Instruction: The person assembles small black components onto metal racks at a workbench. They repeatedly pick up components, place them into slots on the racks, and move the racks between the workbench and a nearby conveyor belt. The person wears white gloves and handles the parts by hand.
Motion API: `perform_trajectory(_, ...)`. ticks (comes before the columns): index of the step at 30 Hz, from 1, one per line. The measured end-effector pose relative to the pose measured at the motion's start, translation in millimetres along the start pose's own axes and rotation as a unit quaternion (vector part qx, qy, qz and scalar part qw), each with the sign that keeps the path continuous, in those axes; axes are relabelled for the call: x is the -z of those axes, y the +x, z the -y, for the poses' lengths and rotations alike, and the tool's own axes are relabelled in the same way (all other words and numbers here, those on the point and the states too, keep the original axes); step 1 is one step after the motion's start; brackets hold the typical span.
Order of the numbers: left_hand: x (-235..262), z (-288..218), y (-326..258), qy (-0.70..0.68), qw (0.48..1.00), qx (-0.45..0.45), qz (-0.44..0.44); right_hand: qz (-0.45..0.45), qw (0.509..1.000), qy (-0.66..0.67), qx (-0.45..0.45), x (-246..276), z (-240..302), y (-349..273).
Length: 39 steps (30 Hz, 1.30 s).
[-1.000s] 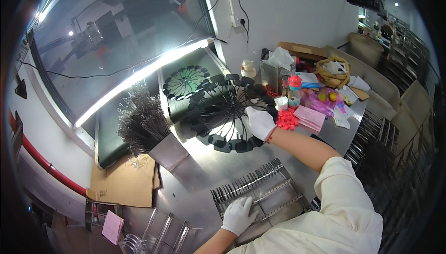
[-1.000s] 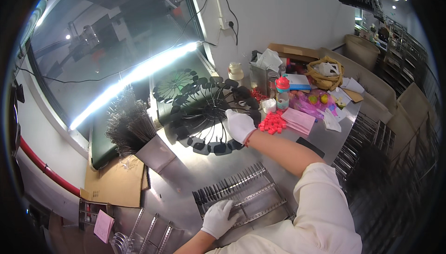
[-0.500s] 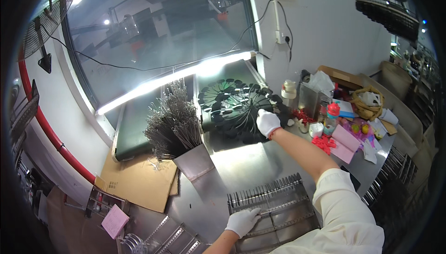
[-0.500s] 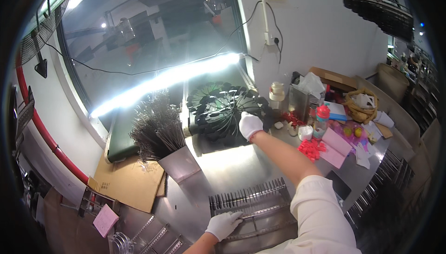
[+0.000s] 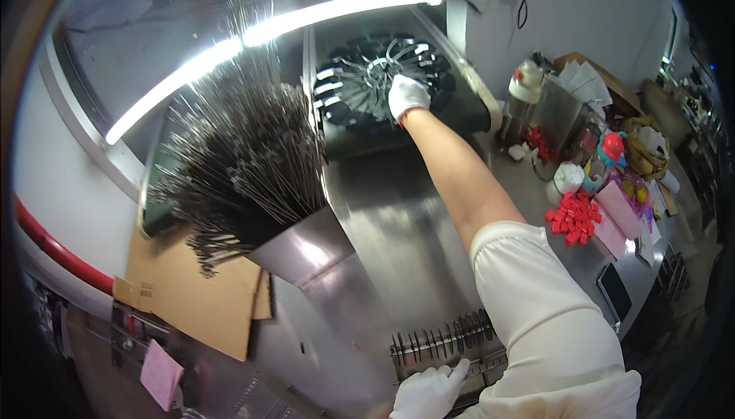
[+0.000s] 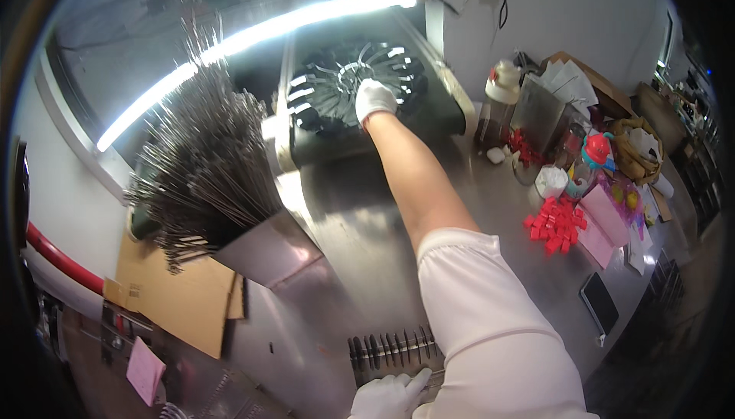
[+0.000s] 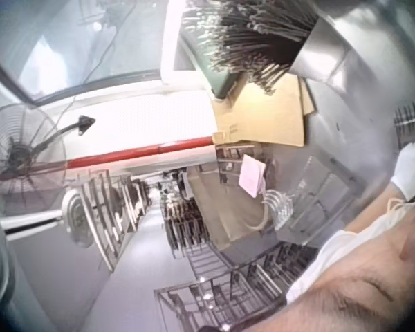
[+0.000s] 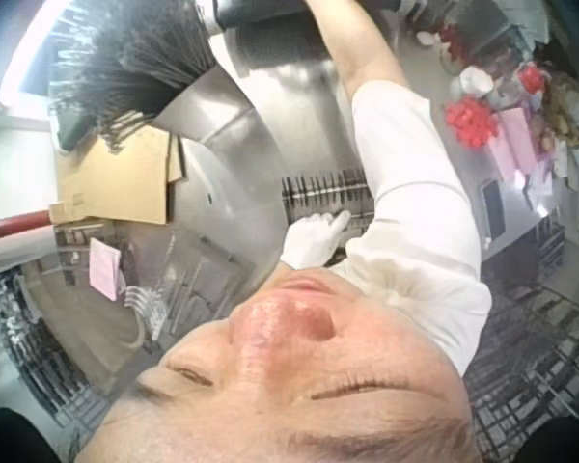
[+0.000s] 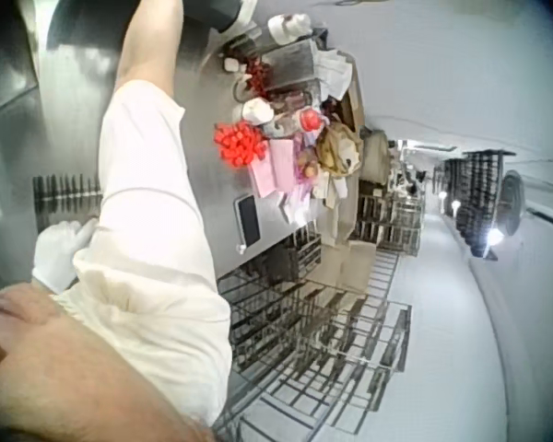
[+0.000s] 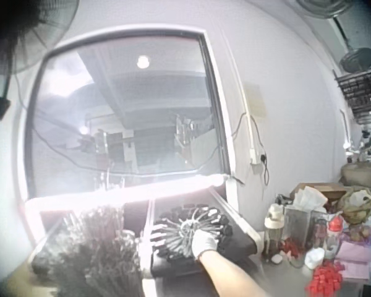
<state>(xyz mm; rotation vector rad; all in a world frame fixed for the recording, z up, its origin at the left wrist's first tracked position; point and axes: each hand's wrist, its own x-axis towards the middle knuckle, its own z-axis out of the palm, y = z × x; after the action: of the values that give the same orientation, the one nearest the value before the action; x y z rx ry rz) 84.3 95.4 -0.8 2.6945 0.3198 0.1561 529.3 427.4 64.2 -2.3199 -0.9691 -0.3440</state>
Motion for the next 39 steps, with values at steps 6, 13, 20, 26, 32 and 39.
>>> perform_trajectory(6, 6, -4, 0, -0.030, 0.999, 0.003, -0.013, 0.060, 0.995, -0.049, -0.071, -2, 14, -9)
perform_trajectory(13, -5, 5, 3, -0.026, 0.997, -0.022, -0.065, 0.062, 0.997, -0.048, 0.003, 124, -38, -121)
perform_trajectory(20, 49, -37, 7, -0.485, 0.807, 0.102, -0.322, 0.057, 0.984, 0.135, 0.099, 322, -51, -346)
perform_trajectory(26, 85, -79, 3, -0.793, 0.562, 0.053, -0.228, 0.083, 0.954, 0.262, 0.116, 402, -18, -490)
perform_trajectory(32, 114, -103, -61, -0.769, 0.586, -0.049, -0.250, 0.038, 0.930, 0.309, 0.195, 422, 4, -544)
perform_trajectory(39, 134, -114, -108, -0.724, 0.626, -0.129, -0.261, -0.009, 0.910, 0.329, 0.253, 420, 25, -568)
